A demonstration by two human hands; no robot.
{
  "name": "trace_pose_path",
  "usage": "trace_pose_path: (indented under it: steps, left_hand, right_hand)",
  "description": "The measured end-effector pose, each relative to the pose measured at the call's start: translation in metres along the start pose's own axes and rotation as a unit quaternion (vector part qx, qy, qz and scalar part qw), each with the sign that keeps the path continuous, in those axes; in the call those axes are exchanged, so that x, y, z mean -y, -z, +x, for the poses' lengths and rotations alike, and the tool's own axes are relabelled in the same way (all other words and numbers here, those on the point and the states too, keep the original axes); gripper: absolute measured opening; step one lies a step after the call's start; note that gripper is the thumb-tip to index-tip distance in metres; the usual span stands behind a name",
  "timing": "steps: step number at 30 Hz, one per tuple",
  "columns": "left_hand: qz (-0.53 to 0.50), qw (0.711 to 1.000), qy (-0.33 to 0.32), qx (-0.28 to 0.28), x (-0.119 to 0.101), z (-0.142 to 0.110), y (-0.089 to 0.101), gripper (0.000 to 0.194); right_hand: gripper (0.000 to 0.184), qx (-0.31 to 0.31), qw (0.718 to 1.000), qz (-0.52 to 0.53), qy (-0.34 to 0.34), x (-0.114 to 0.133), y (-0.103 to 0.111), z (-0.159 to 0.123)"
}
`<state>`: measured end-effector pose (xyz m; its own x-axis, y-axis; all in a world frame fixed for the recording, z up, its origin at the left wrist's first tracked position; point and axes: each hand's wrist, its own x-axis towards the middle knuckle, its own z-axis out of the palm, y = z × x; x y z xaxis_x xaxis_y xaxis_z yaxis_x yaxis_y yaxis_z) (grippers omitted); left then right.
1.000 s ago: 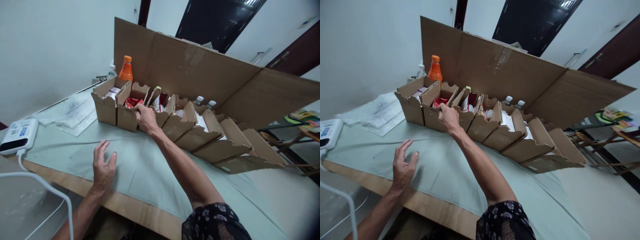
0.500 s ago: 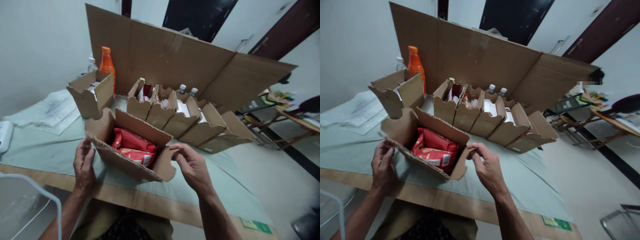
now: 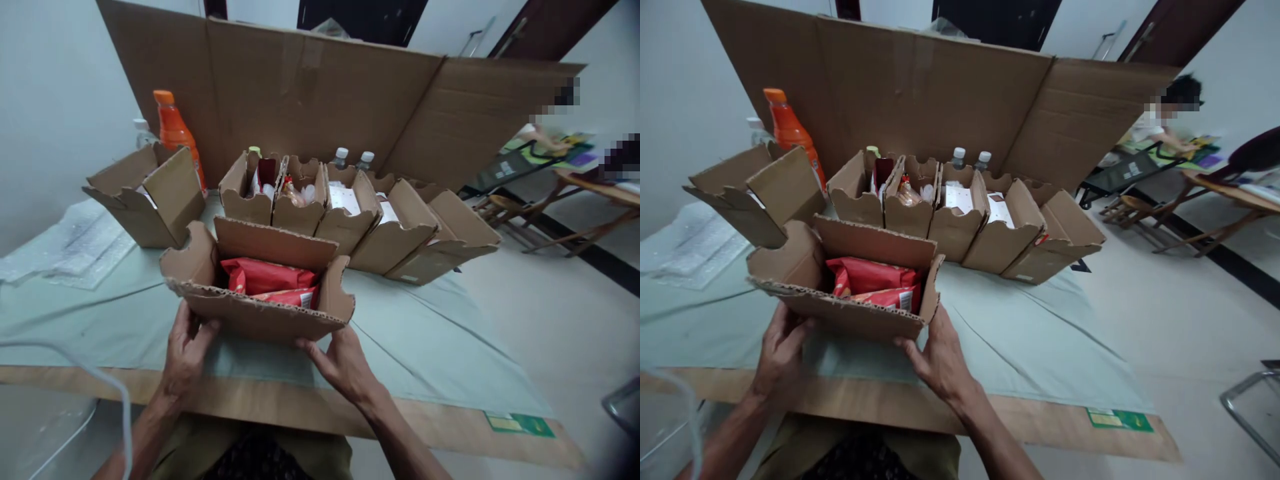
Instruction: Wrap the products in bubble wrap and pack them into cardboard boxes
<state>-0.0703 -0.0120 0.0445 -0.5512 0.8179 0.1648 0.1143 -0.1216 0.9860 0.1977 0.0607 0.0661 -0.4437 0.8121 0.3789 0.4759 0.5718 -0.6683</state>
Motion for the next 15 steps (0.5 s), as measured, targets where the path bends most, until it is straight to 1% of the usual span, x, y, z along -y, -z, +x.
trace_pose_path:
  steps: [3, 5, 7, 8, 10, 11, 13, 15]
  left_hand:
    - [-0.005, 0.999, -0.037, 0.034, 0.0, 0.028, -0.029, 0.042]
    - [-0.01, 0.997, -0.037, 0.066, 0.002, 0.046, -0.047, 0.05]
    - [0.009, 0.997, -0.023, 0.074, 0.007, 0.056, -0.056, 0.063]
    - [0.029, 0.997, -0.013, 0.064, 0.01, 0.057, -0.056, 0.069]
    - [0.082, 0.996, 0.007, 0.037, 0.017, 0.051, -0.046, 0.077]
    - [0.114, 0.993, 0.015, 0.031, 0.021, 0.045, -0.037, 0.076]
    - [0.177, 0.984, 0.023, 0.028, 0.025, 0.031, -0.015, 0.066]
    - [0.228, 0.973, 0.009, 0.026, 0.028, 0.016, 0.005, 0.053]
  right_hand:
    - [0.05, -0.02, 1.0, -0.01, -0.014, -0.013, 0.016, 0.03]
    - [0.043, -0.034, 0.998, -0.016, -0.045, -0.024, 0.024, 0.047]
    - [0.039, -0.042, 0.995, -0.025, -0.089, -0.035, 0.026, 0.053]
    - [0.039, -0.04, 0.993, -0.031, -0.11, -0.041, 0.025, 0.052]
    - [0.043, -0.032, 0.988, -0.034, -0.149, -0.051, 0.021, 0.041]
    - [0.045, -0.029, 0.985, -0.034, -0.164, -0.056, 0.018, 0.032]
    - [0.042, -0.033, 0.983, -0.033, -0.177, -0.061, 0.014, 0.012]
    - [0.033, -0.037, 0.987, -0.04, -0.15, -0.062, 0.012, -0.003]
